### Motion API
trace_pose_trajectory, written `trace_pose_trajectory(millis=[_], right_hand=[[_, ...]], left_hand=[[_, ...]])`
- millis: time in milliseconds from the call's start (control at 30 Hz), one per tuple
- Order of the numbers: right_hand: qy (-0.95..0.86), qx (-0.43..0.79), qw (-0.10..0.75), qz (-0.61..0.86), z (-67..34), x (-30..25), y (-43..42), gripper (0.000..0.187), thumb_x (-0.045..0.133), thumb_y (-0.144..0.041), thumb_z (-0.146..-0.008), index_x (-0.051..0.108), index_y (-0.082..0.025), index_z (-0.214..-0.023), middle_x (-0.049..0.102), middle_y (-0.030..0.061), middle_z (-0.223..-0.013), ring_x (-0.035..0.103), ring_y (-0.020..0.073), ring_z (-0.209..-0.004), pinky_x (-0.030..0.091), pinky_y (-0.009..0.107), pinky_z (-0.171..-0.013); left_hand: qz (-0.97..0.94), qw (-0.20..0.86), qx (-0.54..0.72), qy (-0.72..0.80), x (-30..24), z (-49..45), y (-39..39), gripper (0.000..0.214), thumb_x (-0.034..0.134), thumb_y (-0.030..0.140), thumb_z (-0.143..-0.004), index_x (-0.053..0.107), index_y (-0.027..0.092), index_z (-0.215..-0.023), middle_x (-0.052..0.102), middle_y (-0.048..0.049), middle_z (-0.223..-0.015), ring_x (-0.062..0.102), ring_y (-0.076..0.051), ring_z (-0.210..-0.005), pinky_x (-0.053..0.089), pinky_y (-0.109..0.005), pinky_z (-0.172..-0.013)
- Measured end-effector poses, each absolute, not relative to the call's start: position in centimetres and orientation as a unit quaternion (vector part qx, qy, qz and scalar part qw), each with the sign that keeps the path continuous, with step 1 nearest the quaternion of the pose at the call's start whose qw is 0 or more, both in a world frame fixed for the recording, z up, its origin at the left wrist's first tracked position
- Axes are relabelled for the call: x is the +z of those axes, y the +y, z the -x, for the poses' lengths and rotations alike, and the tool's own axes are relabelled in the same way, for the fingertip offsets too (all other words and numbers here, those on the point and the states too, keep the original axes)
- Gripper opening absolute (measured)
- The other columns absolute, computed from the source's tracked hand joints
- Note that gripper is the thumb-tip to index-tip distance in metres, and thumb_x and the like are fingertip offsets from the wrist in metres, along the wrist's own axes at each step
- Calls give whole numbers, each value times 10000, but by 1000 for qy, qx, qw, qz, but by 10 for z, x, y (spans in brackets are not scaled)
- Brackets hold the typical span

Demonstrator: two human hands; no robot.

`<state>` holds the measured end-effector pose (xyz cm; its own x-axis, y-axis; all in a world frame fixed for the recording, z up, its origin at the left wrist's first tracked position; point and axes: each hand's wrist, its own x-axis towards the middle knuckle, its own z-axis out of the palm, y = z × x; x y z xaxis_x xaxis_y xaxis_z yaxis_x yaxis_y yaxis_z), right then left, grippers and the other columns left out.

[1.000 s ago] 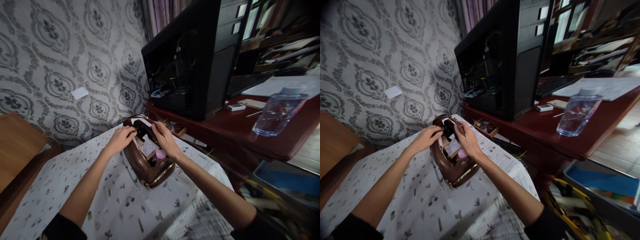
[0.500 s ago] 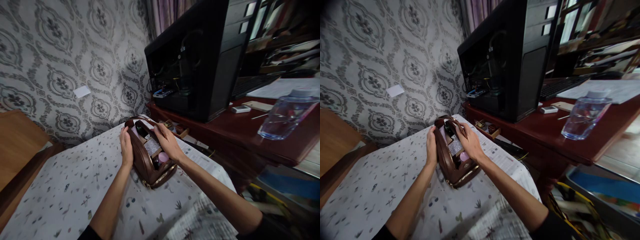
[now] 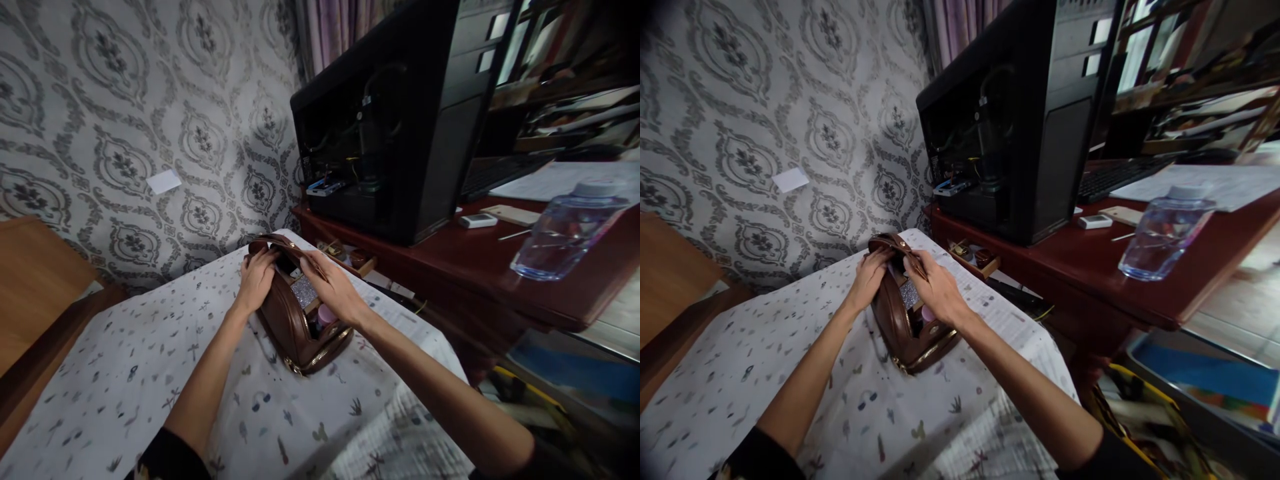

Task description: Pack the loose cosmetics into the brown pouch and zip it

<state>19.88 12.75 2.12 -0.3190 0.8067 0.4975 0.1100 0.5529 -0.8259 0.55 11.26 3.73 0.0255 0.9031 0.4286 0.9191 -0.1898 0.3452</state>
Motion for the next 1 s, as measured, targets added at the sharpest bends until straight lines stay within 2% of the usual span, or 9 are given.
trace_pose_trajectory(millis=[167, 433, 567, 700, 767, 867, 1000], right_hand=[[-739, 340, 476, 336, -198, 24, 125, 460, 413, -578, -964, 616, -236, -1197, 720, 93, -1128, 652, 313, -1088, 470, 463, -996], [-743, 330, 475, 336, -199, 24, 122, 475, 418, -531, -982, 593, -231, -1305, 733, 85, -1103, 647, 312, -1131, 471, 481, -1022], [-758, 321, 481, 302, -205, 20, 125, 468, 459, -485, -971, 589, -221, -1335, 726, 92, -1199, 635, 314, -1206, 481, 484, -1049], [-774, 303, 484, 274, -208, 16, 128, 447, 515, -444, -949, 619, -222, -1324, 684, 93, -1331, 639, 311, -1231, 501, 483, -1053], [-778, 289, 490, 265, -210, 14, 127, 434, 534, -429, -945, 639, -222, -1311, 682, 94, -1338, 643, 309, -1234, 505, 481, -1058], [-780, 273, 502, 257, -214, 12, 120, 432, 523, -397, -951, 649, -204, -1316, 674, 110, -1347, 638, 307, -1243, 498, 487, -1077], [-788, 259, 498, 254, -222, 4, 109, 465, 517, -287, -927, 617, -209, -1375, 610, 119, -1435, 568, 308, -1343, 452, 519, -1138]], left_hand=[[730, 13, -289, -620, 39, -4, 113, 430, 377, 201, -965, 682, 273, -1259, 672, -34, -1368, 520, -215, -1349, 291, -488, -1198], [721, 18, -368, -587, 29, -1, 119, 341, 452, 160, -903, 700, 236, -1124, 702, -65, -1259, 553, -260, -1277, 347, -508, -1151], [702, 51, -424, -570, 30, 5, 120, 322, 513, 203, -904, 591, 195, -1216, 648, -107, -1231, 574, -250, -1198, 437, -445, -1089], [662, 96, -479, -569, 36, 12, 134, 518, 575, 191, -874, 490, 187, -1385, 557, -145, -1359, 485, -275, -1335, 397, -474, -1154], [672, 83, -468, -568, 38, 14, 143, 527, 548, 146, -870, 528, 194, -1394, 559, -143, -1400, 467, -280, -1377, 371, -495, -1183], [700, 48, -442, -560, 38, 15, 149, 410, 471, 133, -911, 660, 204, -1267, 644, -118, -1341, 554, -258, -1310, 399, -489, -1174], [715, 34, -437, -545, 35, 16, 142, 380, 473, 180, -936, 694, 215, -1243, 683, -92, -1327, 597, -238, -1277, 425, -464, -1167]])
